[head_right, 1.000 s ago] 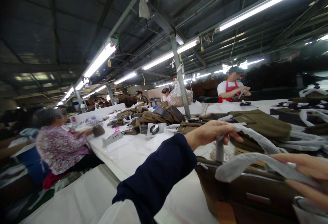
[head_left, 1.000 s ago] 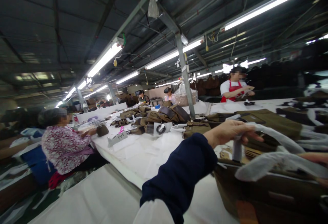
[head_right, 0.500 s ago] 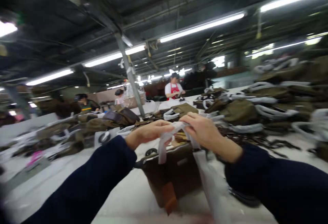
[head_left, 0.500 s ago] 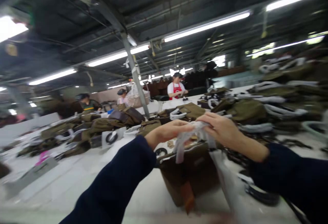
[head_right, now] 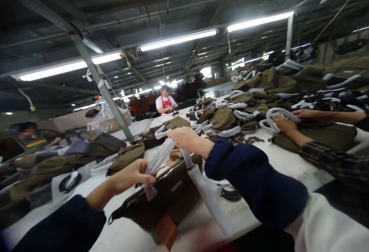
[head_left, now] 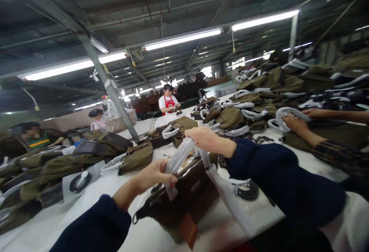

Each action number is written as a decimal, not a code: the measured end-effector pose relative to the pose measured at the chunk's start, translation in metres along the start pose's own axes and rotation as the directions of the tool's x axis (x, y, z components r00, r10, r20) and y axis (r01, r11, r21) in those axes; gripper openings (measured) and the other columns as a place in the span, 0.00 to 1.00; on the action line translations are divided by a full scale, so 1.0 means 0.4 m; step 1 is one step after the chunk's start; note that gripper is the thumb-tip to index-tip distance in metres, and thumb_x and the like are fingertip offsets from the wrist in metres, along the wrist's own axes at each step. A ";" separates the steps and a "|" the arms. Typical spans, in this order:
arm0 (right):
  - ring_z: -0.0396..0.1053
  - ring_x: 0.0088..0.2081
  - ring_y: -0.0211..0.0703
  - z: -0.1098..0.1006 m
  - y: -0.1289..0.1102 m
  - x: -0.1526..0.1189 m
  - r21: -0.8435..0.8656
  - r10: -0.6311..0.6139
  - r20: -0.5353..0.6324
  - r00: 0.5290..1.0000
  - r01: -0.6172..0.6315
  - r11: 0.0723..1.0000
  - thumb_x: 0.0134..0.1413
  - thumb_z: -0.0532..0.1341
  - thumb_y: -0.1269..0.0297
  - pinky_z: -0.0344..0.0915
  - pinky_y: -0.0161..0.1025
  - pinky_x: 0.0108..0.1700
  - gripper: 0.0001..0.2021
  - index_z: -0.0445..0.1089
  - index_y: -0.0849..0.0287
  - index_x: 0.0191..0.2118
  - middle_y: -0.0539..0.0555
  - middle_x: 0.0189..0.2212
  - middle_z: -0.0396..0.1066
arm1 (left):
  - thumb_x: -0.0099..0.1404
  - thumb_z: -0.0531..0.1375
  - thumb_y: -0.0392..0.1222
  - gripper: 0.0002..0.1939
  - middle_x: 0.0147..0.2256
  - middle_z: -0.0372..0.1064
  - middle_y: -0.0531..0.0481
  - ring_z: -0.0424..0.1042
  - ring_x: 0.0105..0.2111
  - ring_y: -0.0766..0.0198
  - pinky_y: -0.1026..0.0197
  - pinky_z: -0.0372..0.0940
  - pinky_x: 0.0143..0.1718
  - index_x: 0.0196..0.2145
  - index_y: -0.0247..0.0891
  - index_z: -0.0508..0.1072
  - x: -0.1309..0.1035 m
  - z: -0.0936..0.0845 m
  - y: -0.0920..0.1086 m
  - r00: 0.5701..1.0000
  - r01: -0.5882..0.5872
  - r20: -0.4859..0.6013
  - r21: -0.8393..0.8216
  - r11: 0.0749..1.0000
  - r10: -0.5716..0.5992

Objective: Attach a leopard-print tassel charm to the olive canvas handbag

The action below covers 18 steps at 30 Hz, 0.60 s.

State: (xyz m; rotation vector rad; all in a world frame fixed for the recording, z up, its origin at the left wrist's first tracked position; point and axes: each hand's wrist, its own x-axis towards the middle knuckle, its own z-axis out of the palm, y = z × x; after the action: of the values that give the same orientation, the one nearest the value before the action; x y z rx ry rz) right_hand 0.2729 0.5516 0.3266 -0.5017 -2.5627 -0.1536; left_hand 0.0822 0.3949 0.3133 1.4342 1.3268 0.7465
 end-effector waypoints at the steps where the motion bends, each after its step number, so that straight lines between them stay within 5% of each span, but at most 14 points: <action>1: 0.70 0.37 0.44 0.004 0.002 -0.006 0.015 0.021 -0.009 1.000 -0.021 1.000 0.65 0.53 0.66 0.56 0.36 0.38 0.08 0.70 0.58 0.41 0.56 0.37 0.75 | 0.53 0.69 0.41 0.11 0.27 0.73 0.53 0.68 0.26 0.66 0.65 0.61 0.31 0.31 0.36 0.73 -0.006 0.001 -0.021 1.000 0.007 -0.011 -0.002 1.000 -0.007; 5: 0.70 0.37 0.44 0.012 -0.004 -0.020 0.068 0.077 -0.037 0.996 -0.075 0.995 0.64 0.55 0.64 0.53 0.36 0.35 0.08 0.70 0.57 0.40 0.53 0.35 0.75 | 0.54 0.68 0.39 0.13 0.36 0.74 0.50 0.71 0.37 0.61 0.64 0.61 0.38 0.38 0.36 0.75 -0.015 0.005 -0.077 0.996 -0.038 -0.080 0.063 0.997 0.043; 11: 0.70 0.35 0.43 0.036 0.020 -0.024 0.146 0.193 -0.042 0.980 -0.185 0.972 0.64 0.54 0.64 0.51 0.36 0.33 0.08 0.70 0.57 0.40 0.53 0.34 0.75 | 0.60 0.64 0.40 0.13 0.38 0.71 0.52 0.69 0.39 0.61 0.62 0.61 0.40 0.43 0.39 0.74 -0.035 0.000 -0.108 0.980 -0.066 -0.175 0.156 0.985 0.094; 15: 0.71 0.35 0.42 0.035 0.010 -0.017 0.147 0.152 -0.019 0.988 -0.148 0.978 0.63 0.53 0.66 0.51 0.36 0.32 0.08 0.69 0.57 0.39 0.52 0.34 0.75 | 0.59 0.67 0.43 0.20 0.45 0.73 0.48 0.69 0.48 0.55 0.58 0.61 0.49 0.49 0.39 0.73 -0.048 -0.002 -0.056 0.990 -0.048 -0.126 0.123 0.991 0.064; 18: 0.72 0.37 0.45 0.016 -0.020 0.001 0.073 0.028 -0.022 0.999 -0.026 0.997 0.63 0.53 0.67 0.50 0.37 0.32 0.07 0.68 0.58 0.40 0.54 0.36 0.75 | 0.60 0.67 0.47 0.26 0.51 0.71 0.47 0.68 0.52 0.54 0.57 0.61 0.52 0.55 0.42 0.69 -0.026 0.001 0.021 0.976 -0.155 -0.140 0.077 0.985 0.164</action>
State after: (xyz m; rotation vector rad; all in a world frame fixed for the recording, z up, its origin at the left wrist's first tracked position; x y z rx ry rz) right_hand 0.2664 0.5456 0.3212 -0.5040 -2.5273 -0.0559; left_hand 0.0833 0.3857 0.3228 1.5772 1.3687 0.9361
